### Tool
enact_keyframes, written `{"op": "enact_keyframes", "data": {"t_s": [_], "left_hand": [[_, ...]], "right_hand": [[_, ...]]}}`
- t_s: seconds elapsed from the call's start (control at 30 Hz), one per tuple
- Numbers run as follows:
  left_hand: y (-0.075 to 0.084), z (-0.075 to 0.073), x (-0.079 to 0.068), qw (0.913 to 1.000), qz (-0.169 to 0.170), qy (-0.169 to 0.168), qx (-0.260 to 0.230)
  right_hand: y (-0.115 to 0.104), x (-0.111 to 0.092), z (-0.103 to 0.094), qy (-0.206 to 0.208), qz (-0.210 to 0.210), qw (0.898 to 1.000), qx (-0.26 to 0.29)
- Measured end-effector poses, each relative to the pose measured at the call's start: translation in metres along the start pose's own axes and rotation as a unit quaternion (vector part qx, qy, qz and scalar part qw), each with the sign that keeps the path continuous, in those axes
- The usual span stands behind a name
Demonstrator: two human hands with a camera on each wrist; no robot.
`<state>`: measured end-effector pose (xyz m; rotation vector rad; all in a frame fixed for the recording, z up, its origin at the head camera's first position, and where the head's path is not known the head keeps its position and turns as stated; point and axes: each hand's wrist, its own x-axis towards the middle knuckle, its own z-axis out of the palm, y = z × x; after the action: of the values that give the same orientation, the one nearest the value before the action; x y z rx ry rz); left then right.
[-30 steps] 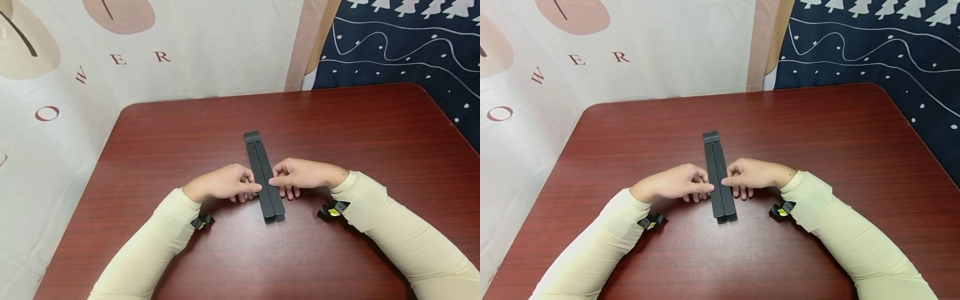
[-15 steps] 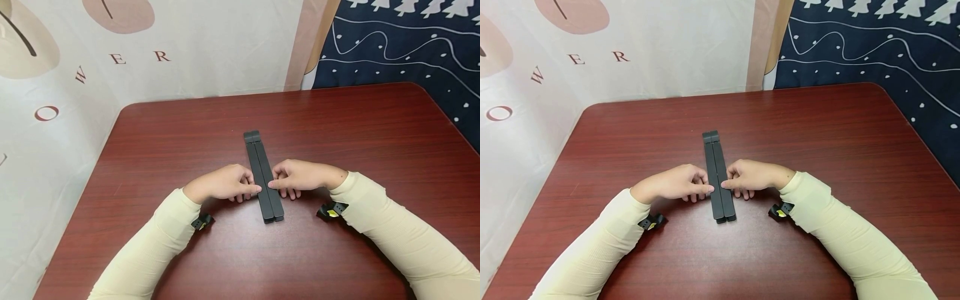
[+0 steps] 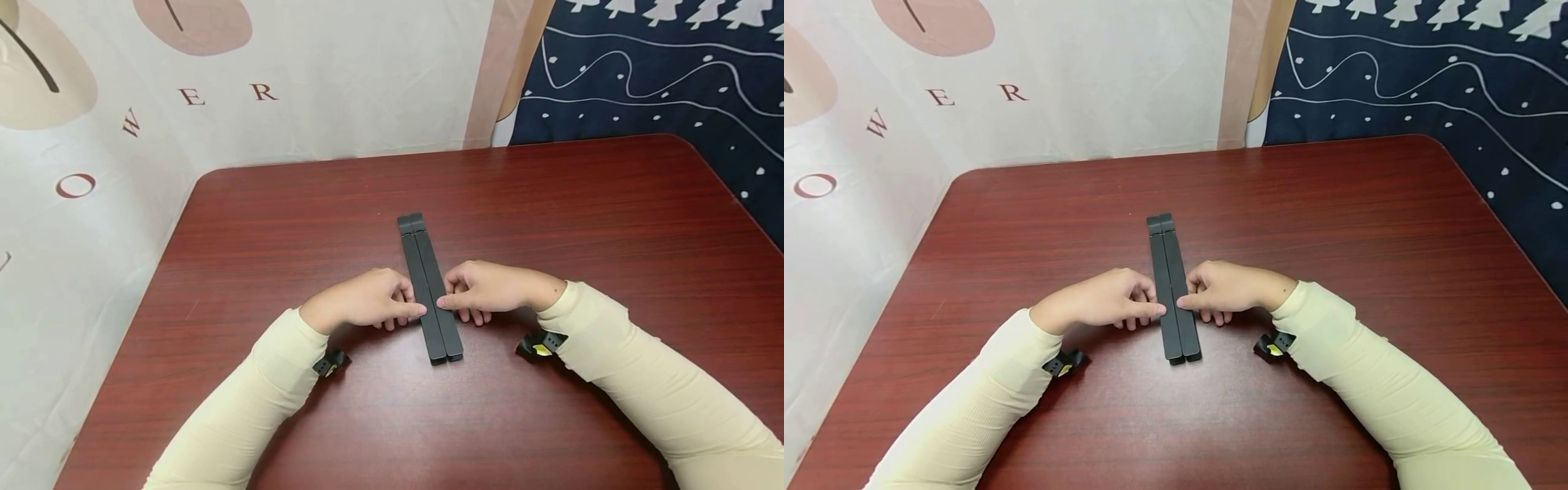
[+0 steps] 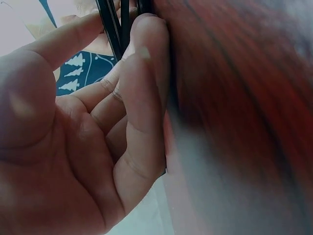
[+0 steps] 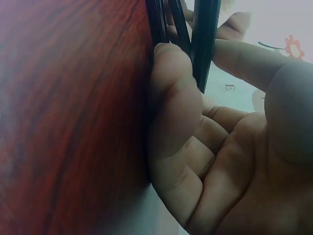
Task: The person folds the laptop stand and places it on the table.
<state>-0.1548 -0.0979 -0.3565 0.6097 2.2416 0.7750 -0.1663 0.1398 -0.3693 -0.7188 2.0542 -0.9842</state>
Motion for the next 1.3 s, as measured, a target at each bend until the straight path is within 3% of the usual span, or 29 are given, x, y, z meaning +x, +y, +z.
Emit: {"op": "enact_keyframes", "data": {"t_s": [0.6, 0.93, 1.3], "left_hand": [[0.0024, -0.0004, -0.0013, 1.0, 0.002, 0.005, 0.005], [0.0037, 0.0002, -0.0037, 0.9998, 0.004, 0.012, 0.016], [0.0041, 0.0011, -0.0033, 0.9992, 0.0, 0.021, 0.034]], "right_hand": [[-0.002, 0.0004, 0.0008, 0.017, 0.006, 0.999, -0.029], [-0.0065, -0.0011, 0.0037, 0.038, 0.001, 0.994, -0.105], [-0.0074, -0.002, 0.0048, 0.043, -0.004, 0.993, -0.107]]}}
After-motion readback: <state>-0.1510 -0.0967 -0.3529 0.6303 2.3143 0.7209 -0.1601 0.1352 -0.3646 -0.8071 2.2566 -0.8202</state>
